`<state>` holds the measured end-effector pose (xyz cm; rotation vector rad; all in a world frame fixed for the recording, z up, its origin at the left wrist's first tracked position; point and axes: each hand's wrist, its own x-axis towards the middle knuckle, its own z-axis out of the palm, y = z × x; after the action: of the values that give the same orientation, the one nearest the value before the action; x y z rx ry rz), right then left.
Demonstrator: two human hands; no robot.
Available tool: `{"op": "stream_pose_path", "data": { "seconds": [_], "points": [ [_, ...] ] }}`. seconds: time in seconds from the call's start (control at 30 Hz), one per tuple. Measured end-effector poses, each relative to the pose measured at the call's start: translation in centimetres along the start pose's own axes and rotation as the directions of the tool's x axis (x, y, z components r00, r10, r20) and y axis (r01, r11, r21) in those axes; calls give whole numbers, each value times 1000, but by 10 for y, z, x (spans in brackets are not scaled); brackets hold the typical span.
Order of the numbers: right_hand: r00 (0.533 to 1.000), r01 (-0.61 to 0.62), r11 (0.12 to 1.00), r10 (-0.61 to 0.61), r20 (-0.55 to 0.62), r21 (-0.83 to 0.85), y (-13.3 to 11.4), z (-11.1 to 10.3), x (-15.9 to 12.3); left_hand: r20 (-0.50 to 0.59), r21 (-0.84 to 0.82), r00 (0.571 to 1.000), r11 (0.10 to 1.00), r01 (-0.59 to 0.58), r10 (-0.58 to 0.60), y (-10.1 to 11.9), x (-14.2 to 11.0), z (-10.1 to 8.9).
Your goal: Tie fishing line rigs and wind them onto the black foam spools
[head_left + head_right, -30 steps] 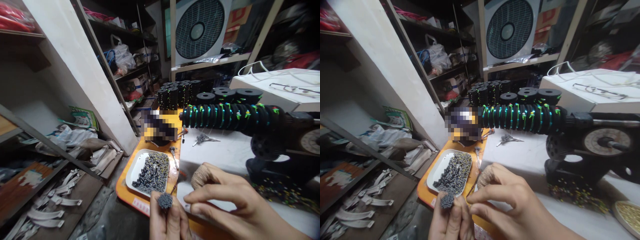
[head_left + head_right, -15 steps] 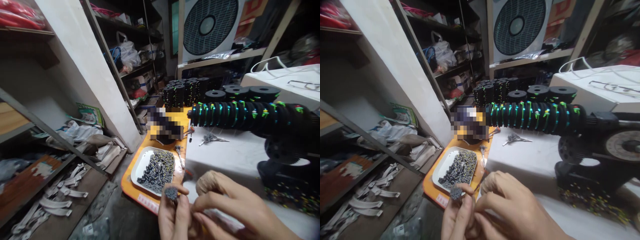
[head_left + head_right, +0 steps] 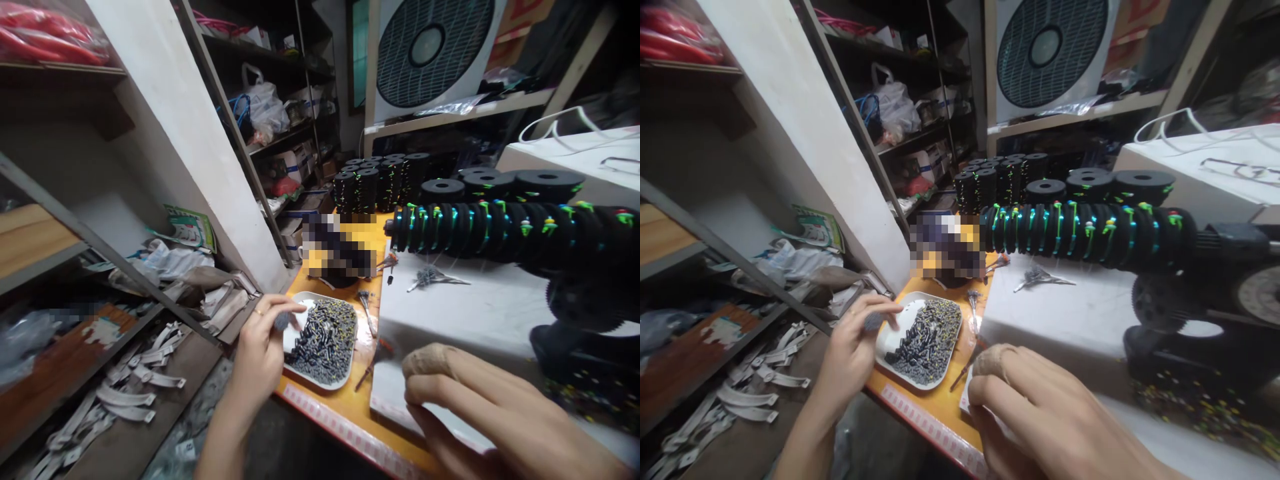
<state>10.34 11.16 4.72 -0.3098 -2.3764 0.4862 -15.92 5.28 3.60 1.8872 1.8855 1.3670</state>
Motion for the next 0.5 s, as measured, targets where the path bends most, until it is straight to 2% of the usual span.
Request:
{"op": "stream_pose_path", "data": {
  "seconds": [0.07, 0.17, 0.3, 0.5],
  "points": [
    [1000, 14, 1000, -15, 27, 10, 1, 2, 1, 156, 151, 987, 988, 23, -47, -14, 14, -3],
    [998, 37, 999, -36, 46, -5, 3, 2, 2, 250, 207, 966, 978, 12, -65, -26, 28, 8],
    [998, 30, 1000, -30, 55, -6, 3, 0, 3, 307, 214, 949, 977, 1, -68, -27, 35, 21],
    [997, -14, 998, 9, 74, 61, 3, 0, 4, 318, 204, 945, 979, 6, -72, -22, 41, 20]
  ]
}}
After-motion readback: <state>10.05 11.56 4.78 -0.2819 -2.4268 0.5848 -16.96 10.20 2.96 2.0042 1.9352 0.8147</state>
